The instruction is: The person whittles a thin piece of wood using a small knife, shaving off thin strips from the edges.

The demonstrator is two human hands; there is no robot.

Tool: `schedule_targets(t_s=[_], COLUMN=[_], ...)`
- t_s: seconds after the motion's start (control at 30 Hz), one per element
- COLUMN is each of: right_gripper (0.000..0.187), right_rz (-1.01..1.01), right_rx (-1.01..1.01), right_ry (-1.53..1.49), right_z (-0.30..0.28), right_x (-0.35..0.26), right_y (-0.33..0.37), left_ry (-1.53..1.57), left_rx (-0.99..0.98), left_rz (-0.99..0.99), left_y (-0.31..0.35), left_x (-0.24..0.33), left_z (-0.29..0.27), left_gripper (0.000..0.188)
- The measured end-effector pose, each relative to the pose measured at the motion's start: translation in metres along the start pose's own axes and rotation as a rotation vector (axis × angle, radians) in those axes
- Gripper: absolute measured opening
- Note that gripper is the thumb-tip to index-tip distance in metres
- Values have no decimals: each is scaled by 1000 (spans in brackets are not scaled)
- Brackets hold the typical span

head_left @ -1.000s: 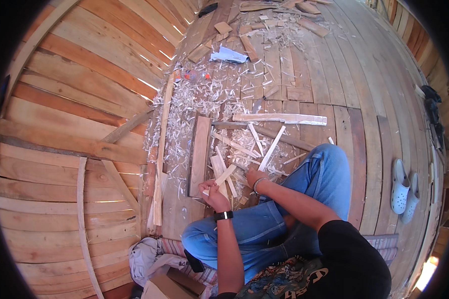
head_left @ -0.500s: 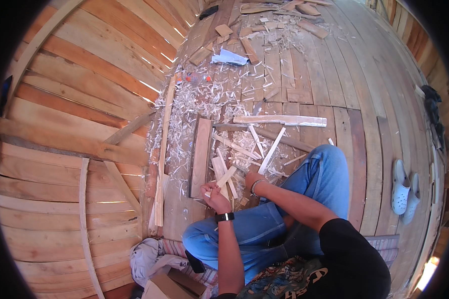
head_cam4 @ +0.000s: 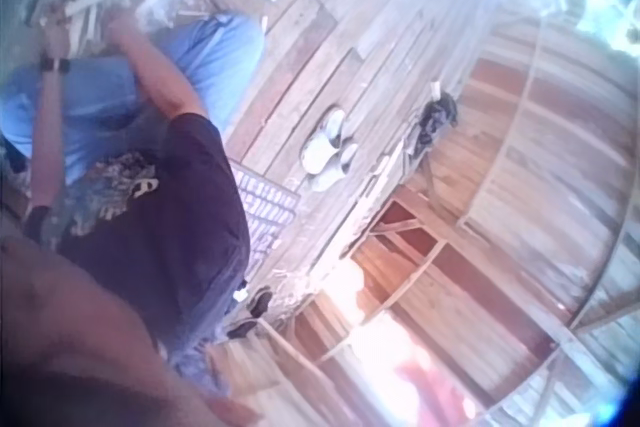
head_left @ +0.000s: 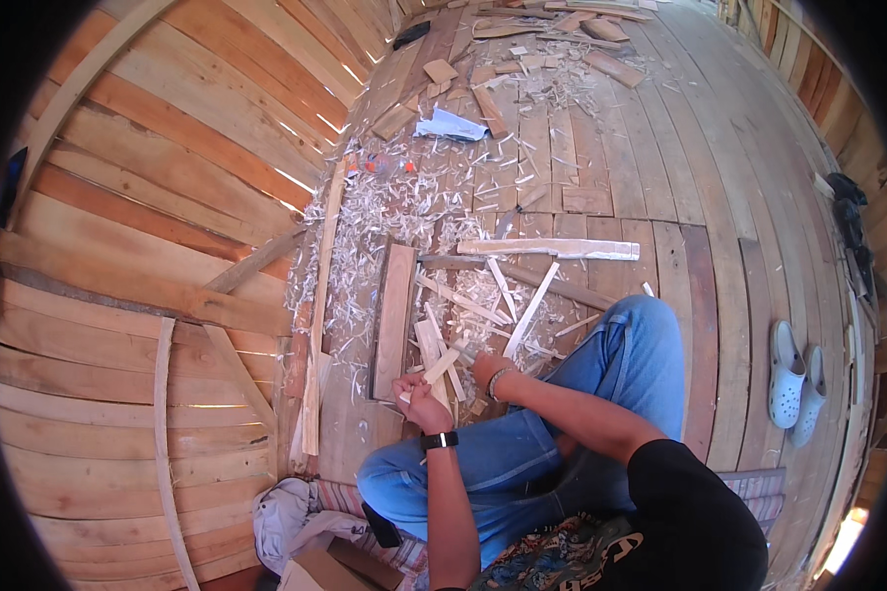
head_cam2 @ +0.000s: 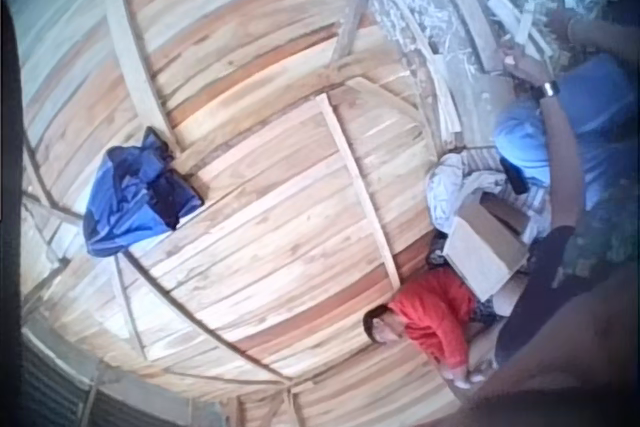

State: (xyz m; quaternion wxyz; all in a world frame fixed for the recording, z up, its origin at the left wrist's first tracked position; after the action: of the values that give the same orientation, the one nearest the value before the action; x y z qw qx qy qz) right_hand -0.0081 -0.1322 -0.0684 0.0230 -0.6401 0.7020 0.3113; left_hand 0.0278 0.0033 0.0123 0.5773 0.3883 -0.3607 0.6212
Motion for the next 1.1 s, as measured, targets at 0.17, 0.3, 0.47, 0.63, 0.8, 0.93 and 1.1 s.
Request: schedule_targets(t_s=[0.17,0.3,0.47,0.63,0.8,0.93,1.1], right_gripper=[23,21,23,27,28,30,32], right_rz=[138,45,190,123,30,99,-7], right_rx=[74,49,122,40,186,705,536], right_ry=[-172,-182,-132,-195,-75,-596,-1591], right_z=[14,-6,41,10,15,-59,-117], right_x=[22,-18,49,2,39,12,48], right_y=[-9,1,-26,0,-20,40,78], left_ry=[-6,-23,0,-57,65,178,417], left_rx=[-25,1,-34,17,-41,15,-86], left_rz=[-2,8,-37,-25,3,74,224], left_y=[4,-4,6,4,1,9,61], left_x=[-4,-1,-8,6,-6,36,115], left_z=[7,-13,16,-7,8,-3,39], left_gripper=[31,31,30,31,29,29,26])
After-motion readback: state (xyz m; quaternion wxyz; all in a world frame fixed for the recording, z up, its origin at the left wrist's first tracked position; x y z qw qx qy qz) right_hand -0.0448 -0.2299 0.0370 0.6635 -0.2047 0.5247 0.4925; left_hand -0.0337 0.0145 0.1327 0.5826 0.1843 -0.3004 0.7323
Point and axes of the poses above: each hand's wrist, its own y-axis away from the middle knuckle, its own z-axis out of the palm, x = y × z, the point moved 4 cm from there along -y, towards the middle knuckle, and after that the axes turned 2 degrees about -x, right-handed, at the moved point
